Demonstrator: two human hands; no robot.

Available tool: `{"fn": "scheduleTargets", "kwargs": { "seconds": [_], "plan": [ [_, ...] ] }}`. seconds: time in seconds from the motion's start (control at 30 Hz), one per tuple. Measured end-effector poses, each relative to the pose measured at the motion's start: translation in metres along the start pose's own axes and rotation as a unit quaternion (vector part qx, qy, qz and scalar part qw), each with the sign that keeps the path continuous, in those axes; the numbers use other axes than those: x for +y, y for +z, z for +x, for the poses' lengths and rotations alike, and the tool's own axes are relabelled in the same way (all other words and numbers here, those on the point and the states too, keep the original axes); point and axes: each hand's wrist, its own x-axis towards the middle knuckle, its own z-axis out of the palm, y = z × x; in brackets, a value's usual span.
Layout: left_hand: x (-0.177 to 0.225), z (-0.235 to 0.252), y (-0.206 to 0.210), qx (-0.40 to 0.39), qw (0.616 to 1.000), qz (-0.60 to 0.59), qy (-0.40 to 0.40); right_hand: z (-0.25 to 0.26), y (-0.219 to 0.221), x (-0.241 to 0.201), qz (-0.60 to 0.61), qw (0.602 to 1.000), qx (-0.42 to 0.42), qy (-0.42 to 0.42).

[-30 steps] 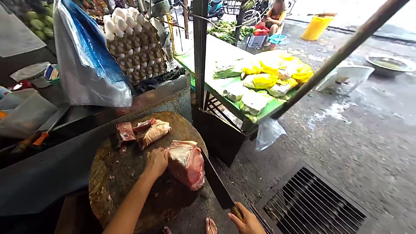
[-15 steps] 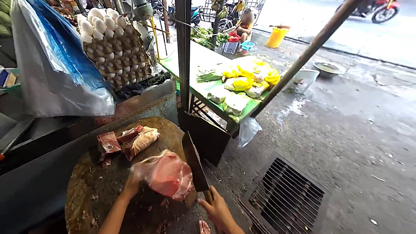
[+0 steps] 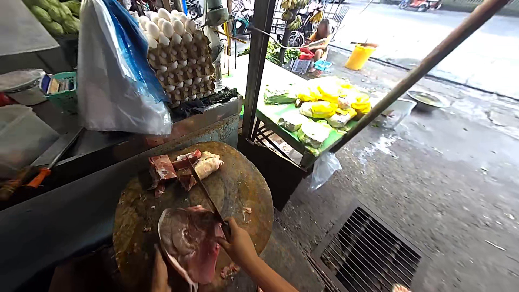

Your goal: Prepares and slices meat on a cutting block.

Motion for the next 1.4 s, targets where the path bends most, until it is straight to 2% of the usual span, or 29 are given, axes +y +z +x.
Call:
{"fn": "scheduleTargets", "kwargs": {
  "seconds": [0.07, 0.17, 0.33, 0.47, 0.53, 0.6, 0.67, 0.73, 0.83, 0.9, 1.03, 1.17, 1.27, 1.4],
  "plan": [
    [0.003, -0.008, -0.015, 0.004, 1.000, -0.012, 0.013, 0.020, 0.016, -0.018, -0.008, 1.000, -0.021, -0.012],
    [0.004, -0.018, -0.027, 0.009, 0.999, 0.036, 0.023, 0.034, 0.031, -0.027, 0.010, 0.999, -0.043, -0.031],
    [0.002, -0.010, -0.035, 0.047, 0.997, 0.054, -0.037, 0.021, 0.037, -0.001, -0.008, 0.999, -0.048, -0.022],
    [0.004, -0.008, -0.049, -0.012, 0.996, 0.061, -0.070, -0.007, 0.005, 0.050, -0.066, 0.997, 0.038, 0.012],
    [0.005, -0.008, -0.053, -0.016, 0.995, 0.055, -0.078, -0.023, -0.019, 0.073, -0.095, 0.991, 0.083, 0.032],
    [0.003, -0.005, -0.053, -0.007, 0.996, 0.055, -0.067, -0.035, -0.045, 0.095, -0.112, 0.987, 0.092, 0.066],
    [0.002, -0.001, -0.055, 0.000, 0.997, 0.064, -0.040, -0.043, -0.062, 0.117, -0.072, 0.990, 0.087, 0.082],
    [0.005, 0.004, -0.058, -0.001, 0.997, 0.076, -0.023, -0.052, -0.067, 0.137, 0.052, 0.993, 0.073, 0.076],
    [0.013, 0.013, -0.059, -0.017, 0.993, 0.111, -0.025, -0.069, -0.067, 0.149, 0.265, 0.962, 0.032, 0.062],
    [0.025, 0.018, -0.052, -0.012, 0.988, 0.150, -0.033, -0.072, -0.069, 0.153, 0.326, 0.943, -0.022, 0.060],
    [0.039, 0.019, -0.041, 0.006, 0.970, 0.234, -0.058, -0.068, -0.070, 0.160, 0.301, 0.943, -0.133, 0.049],
    [0.037, 0.018, -0.042, 0.007, 0.971, 0.233, -0.048, -0.043, -0.059, 0.173, 0.242, 0.941, -0.228, 0.069],
    [0.032, 0.018, -0.045, 0.005, 0.973, 0.229, -0.026, -0.031, -0.051, 0.183, 0.235, 0.933, -0.241, 0.130],
    [0.040, 0.027, -0.043, -0.002, 0.969, 0.247, 0.012, -0.029, -0.046, 0.176, 0.210, 0.937, -0.231, 0.156]
  ]
}}
